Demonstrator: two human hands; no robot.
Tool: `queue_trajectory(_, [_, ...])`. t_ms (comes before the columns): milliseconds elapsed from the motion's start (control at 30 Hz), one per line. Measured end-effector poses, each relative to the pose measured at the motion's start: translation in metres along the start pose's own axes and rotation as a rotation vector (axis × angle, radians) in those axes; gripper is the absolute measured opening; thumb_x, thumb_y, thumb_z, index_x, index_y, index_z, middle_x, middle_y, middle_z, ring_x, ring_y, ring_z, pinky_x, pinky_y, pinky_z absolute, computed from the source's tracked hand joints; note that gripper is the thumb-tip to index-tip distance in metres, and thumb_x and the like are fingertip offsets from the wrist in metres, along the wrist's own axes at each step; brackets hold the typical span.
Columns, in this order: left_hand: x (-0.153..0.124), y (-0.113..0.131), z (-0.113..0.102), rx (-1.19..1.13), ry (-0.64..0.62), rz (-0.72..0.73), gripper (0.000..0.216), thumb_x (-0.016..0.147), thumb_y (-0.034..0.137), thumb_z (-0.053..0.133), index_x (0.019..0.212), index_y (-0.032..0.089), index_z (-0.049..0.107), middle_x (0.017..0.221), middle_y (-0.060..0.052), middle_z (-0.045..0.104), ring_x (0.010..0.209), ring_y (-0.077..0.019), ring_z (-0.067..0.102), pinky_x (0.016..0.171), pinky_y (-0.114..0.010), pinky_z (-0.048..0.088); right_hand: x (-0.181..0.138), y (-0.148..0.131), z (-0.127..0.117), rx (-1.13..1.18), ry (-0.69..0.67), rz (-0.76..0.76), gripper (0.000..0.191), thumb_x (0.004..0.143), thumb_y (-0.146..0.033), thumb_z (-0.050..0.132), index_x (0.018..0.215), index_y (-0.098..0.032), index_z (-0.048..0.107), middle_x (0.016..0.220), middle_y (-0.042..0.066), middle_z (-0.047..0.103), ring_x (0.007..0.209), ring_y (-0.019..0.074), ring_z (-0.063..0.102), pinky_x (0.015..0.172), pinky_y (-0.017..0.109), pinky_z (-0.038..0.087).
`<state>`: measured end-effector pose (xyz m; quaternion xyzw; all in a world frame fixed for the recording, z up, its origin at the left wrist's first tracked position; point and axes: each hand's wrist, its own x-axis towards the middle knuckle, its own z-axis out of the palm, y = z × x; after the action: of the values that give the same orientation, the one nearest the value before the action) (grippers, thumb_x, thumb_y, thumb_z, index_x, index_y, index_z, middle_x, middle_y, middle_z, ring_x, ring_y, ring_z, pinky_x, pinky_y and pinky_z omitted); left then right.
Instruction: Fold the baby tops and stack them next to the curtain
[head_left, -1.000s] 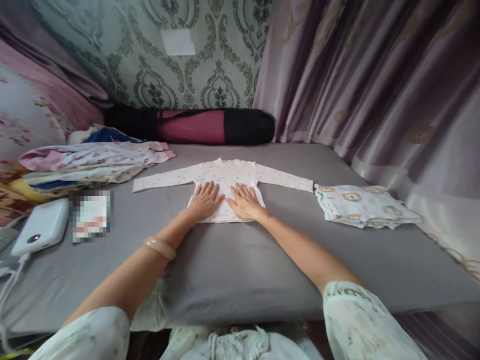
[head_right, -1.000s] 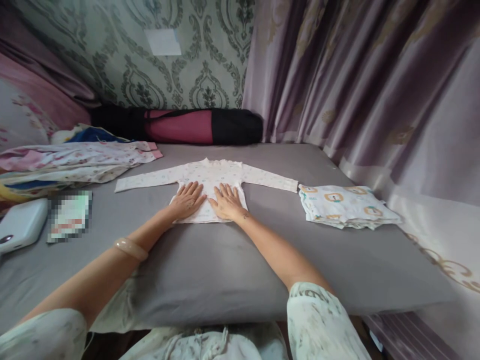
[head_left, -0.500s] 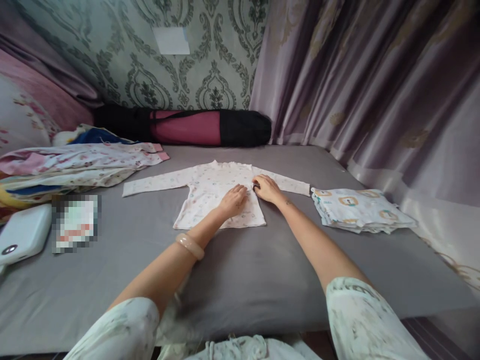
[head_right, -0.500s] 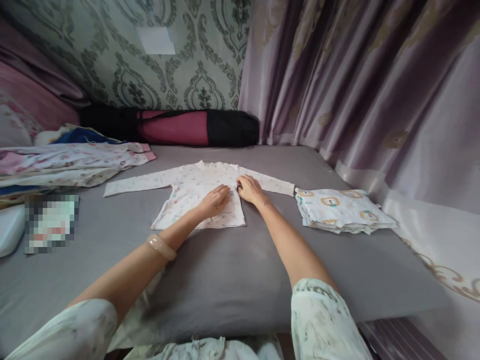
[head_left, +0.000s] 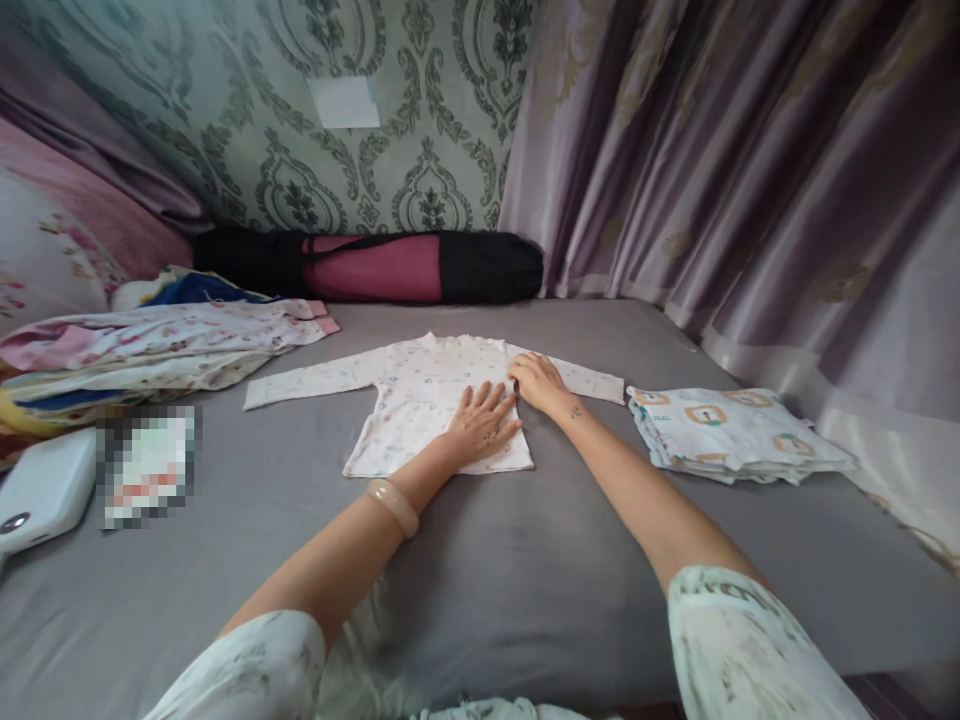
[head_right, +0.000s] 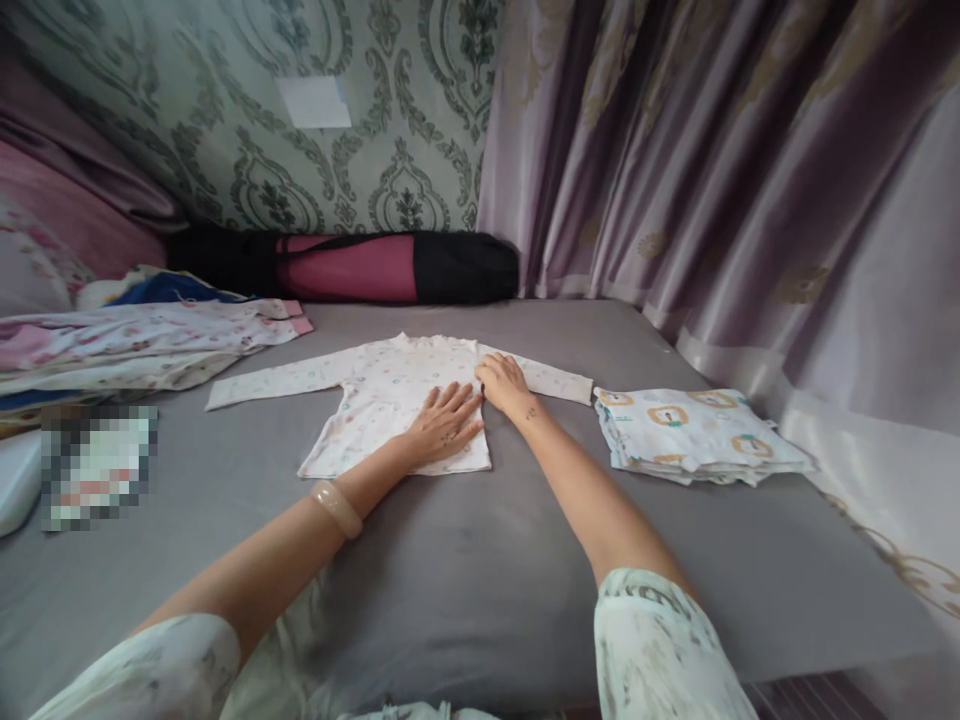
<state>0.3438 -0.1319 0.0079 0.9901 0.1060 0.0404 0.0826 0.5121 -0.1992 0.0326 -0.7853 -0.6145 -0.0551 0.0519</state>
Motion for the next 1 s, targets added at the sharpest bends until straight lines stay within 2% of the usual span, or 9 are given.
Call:
queue_trajectory(133, [0.002, 0.0, 0.0, -0.009, -0.028, -0.001, 0.07, 0.095, 0.062, 0.026, 0.152, 0.022, 0.03, 0.16, -0.013, 0.024, 0.147, -0.0388, 0.016, 0.112, -0.066, 0.016, 0.021, -0.005, 0.002, 0.137, -0.043, 0.11, 0.04, 0.091, -0.01, 0.039, 0.123, -0.016, 0.063, 0.135, 0.01, 0.058, 0.126, 0.0206, 0.049, 0.107, 0.032, 0.032])
queue_trajectory(267, [0.002, 0.0, 0.003, -0.025, -0.022, 0.0, 0.075, 0.092, 0.068, 0.028, 0.153, 0.023, 0.028, 0.16, -0.015, 0.024, 0.146, -0.0405, 0.016, 0.112, -0.068, 0.015, 0.043, -0.01, 0.013, 0.193, -0.106, 0.229, 0.05, 0.1, -0.029, 0.028, 0.147, -0.015, 0.038, 0.157, 0.011, 0.032, 0.146, 0.0256, 0.024, 0.117, 0.047, 0.017])
queue_trajectory(400, [0.002, 0.0, 0.003, -0.006, 0.009, 0.005, 0.073, 0.093, 0.066, 0.028, 0.152, 0.024, 0.029, 0.158, -0.015, 0.028, 0.146, -0.0402, 0.019, 0.112, -0.067, 0.017, 0.056, -0.01, 0.028, 0.247, -0.188, 0.313, 0.06, 0.101, -0.043, 0.018, 0.154, -0.016, 0.024, 0.162, 0.01, 0.013, 0.149, 0.0274, 0.009, 0.118, 0.054, 0.008])
queue_trajectory(533, [0.001, 0.002, 0.002, -0.002, -0.004, -0.001, 0.073, 0.093, 0.066, 0.026, 0.152, 0.024, 0.028, 0.159, -0.014, 0.027, 0.146, -0.0403, 0.017, 0.112, -0.067, 0.017, 0.057, -0.007, 0.034, 0.279, -0.211, 0.332, 0.061, 0.1, -0.045, 0.015, 0.155, -0.019, 0.021, 0.163, 0.008, 0.007, 0.149, 0.025, 0.007, 0.119, 0.054, 0.005])
queue_trajectory(667, [0.0, 0.003, 0.0, -0.001, -0.019, -0.005, 0.073, 0.093, 0.066, 0.026, 0.153, 0.022, 0.028, 0.159, -0.015, 0.026, 0.146, -0.0406, 0.016, 0.112, -0.067, 0.017, 0.058, -0.004, 0.03, 0.361, -0.205, 0.343, 0.059, 0.101, -0.044, 0.014, 0.154, -0.021, 0.024, 0.163, 0.005, 0.01, 0.15, 0.0227, 0.007, 0.119, 0.051, 0.004])
queue_trajectory(800, [0.0, 0.002, 0.002, 0.015, -0.007, -0.002, 0.071, 0.094, 0.065, 0.026, 0.151, 0.025, 0.032, 0.159, -0.013, 0.026, 0.146, -0.0397, 0.018, 0.112, -0.066, 0.017, 0.051, 0.017, 0.02, 0.507, -0.076, 0.384, 0.057, 0.103, -0.038, 0.011, 0.151, -0.017, 0.033, 0.157, 0.007, 0.031, 0.145, 0.016, 0.027, 0.118, 0.034, 0.02])
queue_trajectory(867, [0.001, 0.0, 0.004, 0.023, -0.02, -0.002, 0.072, 0.093, 0.066, 0.026, 0.152, 0.024, 0.031, 0.159, -0.013, 0.025, 0.146, -0.0397, 0.017, 0.112, -0.067, 0.017, 0.038, 0.036, 0.013, 0.443, -0.009, 0.451, 0.052, 0.102, -0.033, 0.024, 0.148, -0.013, 0.038, 0.152, 0.01, 0.041, 0.137, 0.0173, 0.04, 0.113, 0.028, 0.029])
queue_trajectory(900, [0.001, 0.0, 0.004, 0.026, -0.027, -0.002, 0.073, 0.093, 0.066, 0.026, 0.152, 0.023, 0.03, 0.16, -0.014, 0.024, 0.146, -0.0397, 0.016, 0.112, -0.067, 0.017, 0.029, 0.046, 0.009, 0.366, -0.023, 0.483, 0.05, 0.1, -0.029, 0.031, 0.147, -0.012, 0.04, 0.149, 0.011, 0.045, 0.134, 0.019, 0.045, 0.11, 0.028, 0.032])
queue_trajectory(1000, [0.002, 0.0, 0.004, 0.035, -0.047, -0.004, 0.075, 0.093, 0.067, 0.025, 0.153, 0.022, 0.028, 0.16, -0.014, 0.022, 0.147, -0.0393, 0.015, 0.112, -0.067, 0.016, -0.003, 0.076, -0.008, 0.117, -0.18, 0.589, 0.046, 0.094, -0.02, 0.042, 0.14, -0.016, 0.05, 0.139, 0.013, 0.055, 0.127, 0.0243, 0.051, 0.105, 0.034, 0.036])
